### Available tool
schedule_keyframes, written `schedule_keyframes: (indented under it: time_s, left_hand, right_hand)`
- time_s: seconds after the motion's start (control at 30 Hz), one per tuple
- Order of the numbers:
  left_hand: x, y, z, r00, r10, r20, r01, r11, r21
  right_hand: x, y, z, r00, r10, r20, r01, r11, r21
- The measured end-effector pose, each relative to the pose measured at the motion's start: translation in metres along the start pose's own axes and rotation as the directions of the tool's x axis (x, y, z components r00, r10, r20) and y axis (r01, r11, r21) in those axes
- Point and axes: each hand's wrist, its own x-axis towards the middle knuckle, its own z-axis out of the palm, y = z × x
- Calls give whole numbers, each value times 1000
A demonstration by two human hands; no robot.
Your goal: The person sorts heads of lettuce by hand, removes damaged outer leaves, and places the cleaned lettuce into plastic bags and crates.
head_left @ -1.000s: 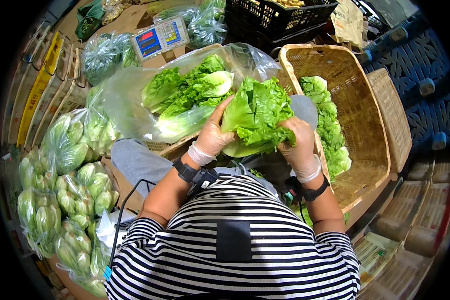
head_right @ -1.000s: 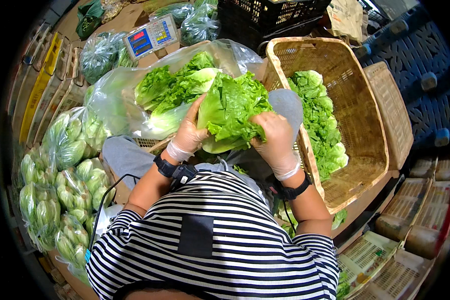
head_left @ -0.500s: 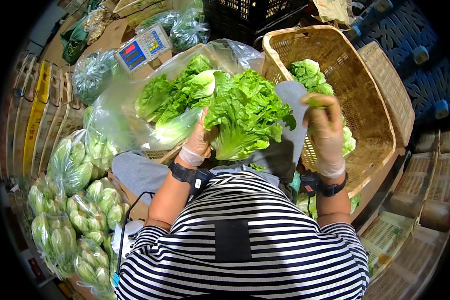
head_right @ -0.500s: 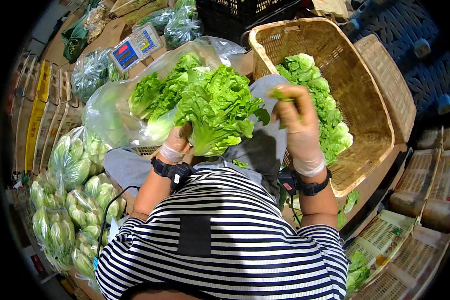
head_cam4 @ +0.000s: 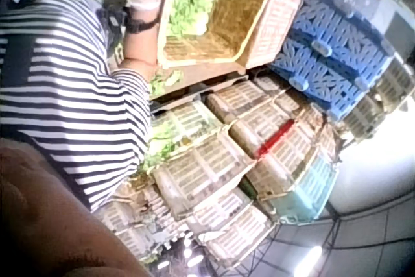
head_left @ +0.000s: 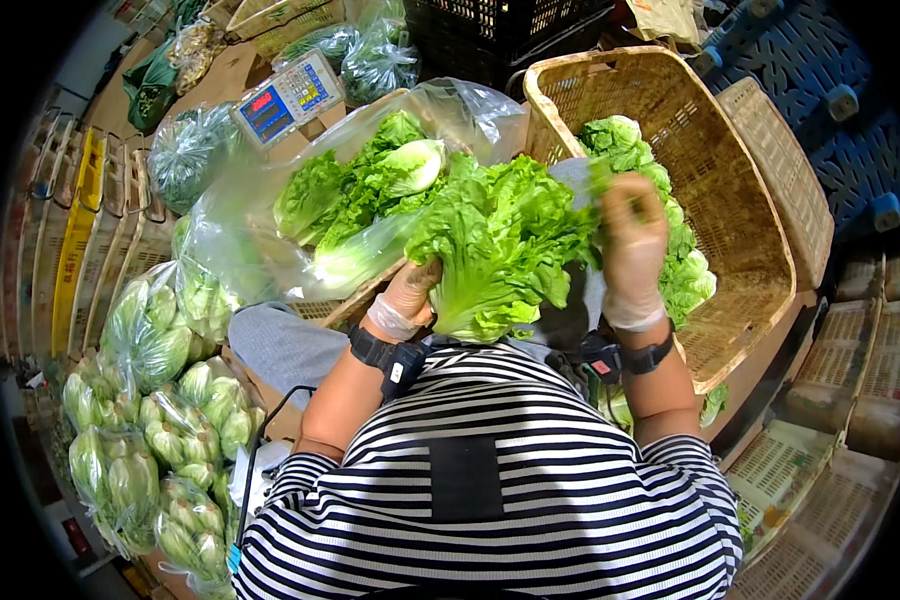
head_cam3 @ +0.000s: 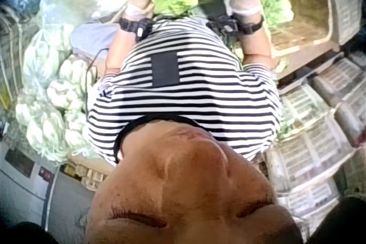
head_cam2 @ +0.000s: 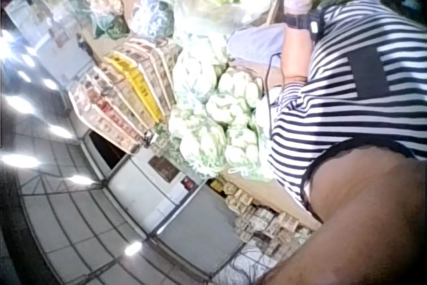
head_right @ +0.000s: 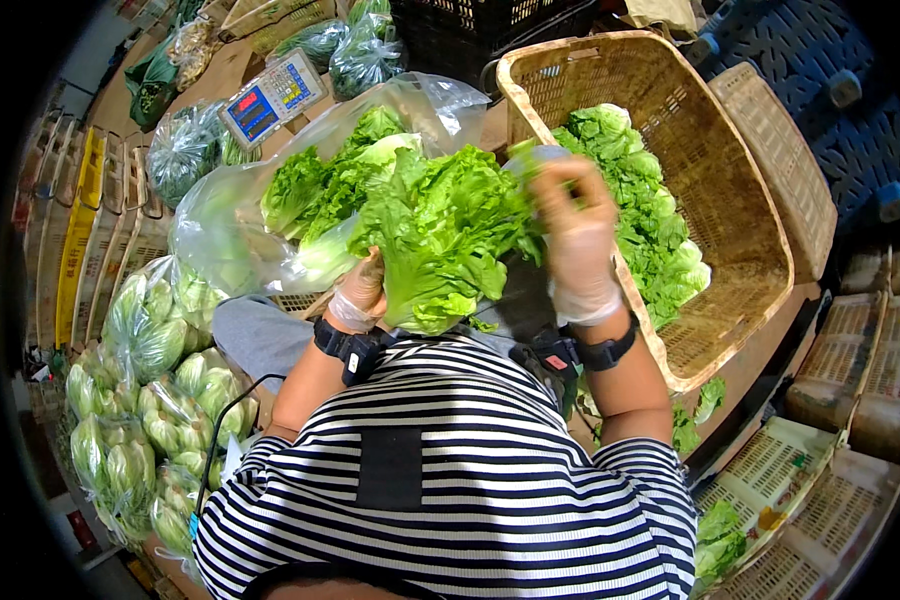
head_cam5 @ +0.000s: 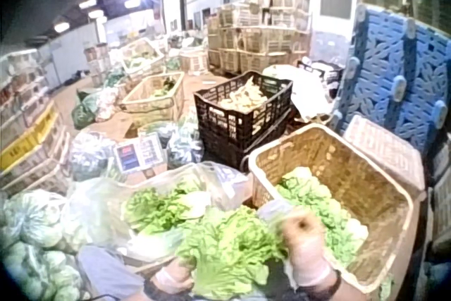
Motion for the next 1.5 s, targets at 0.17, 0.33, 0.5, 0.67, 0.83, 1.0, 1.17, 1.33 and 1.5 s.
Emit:
schedule_keyframes:
  time_s: [0.17, 0.33, 0.5, 0.67, 0.83, 1.0, 1.17, 1.33, 1.5]
  left_hand:
    - [8, 0, -23, 992, 121, 15, -121, 992, -39]
    - [18, 9, -13, 998, -62, 25, 65, 981, -184]
    - [10, 21, 19, 991, -93, -95, 105, 986, 127]
    - [-18, 37, 44, 983, -179, -33, 181, 978, 100]
    - [-58, 79, 25, 967, -127, -221, 162, 976, 146]
    - [-107, 129, -9, 390, 874, -289, -206, 389, 898]
    - [-88, 126, -42, 114, 989, -89, -96, 100, 990]
    - [-47, 103, -111, 227, 878, -421, -176, 463, 869]
    - [-26, 86, -203, 141, 716, -684, -74, 697, 714]
  right_hand:
    - [-15, -74, -76, 943, -249, -218, 325, 825, 462]
    - [-35, -142, -109, 481, -845, 233, 94, 314, 945]
    - [-22, -89, -28, 748, -229, 623, 510, 799, -319]
    - [-15, -50, 62, 325, 226, 918, 874, 299, -383]
    - [25, -9, 82, 495, 78, 866, 503, 787, -358]
    - [56, 51, 135, 703, 250, 666, -285, 957, -58]
    - [92, 118, 215, 526, 209, 825, -152, 977, -150]
    - [81, 197, 267, 397, 370, 840, 123, 885, -449]
    - [55, 223, 279, 322, 295, 900, 524, 736, -429]
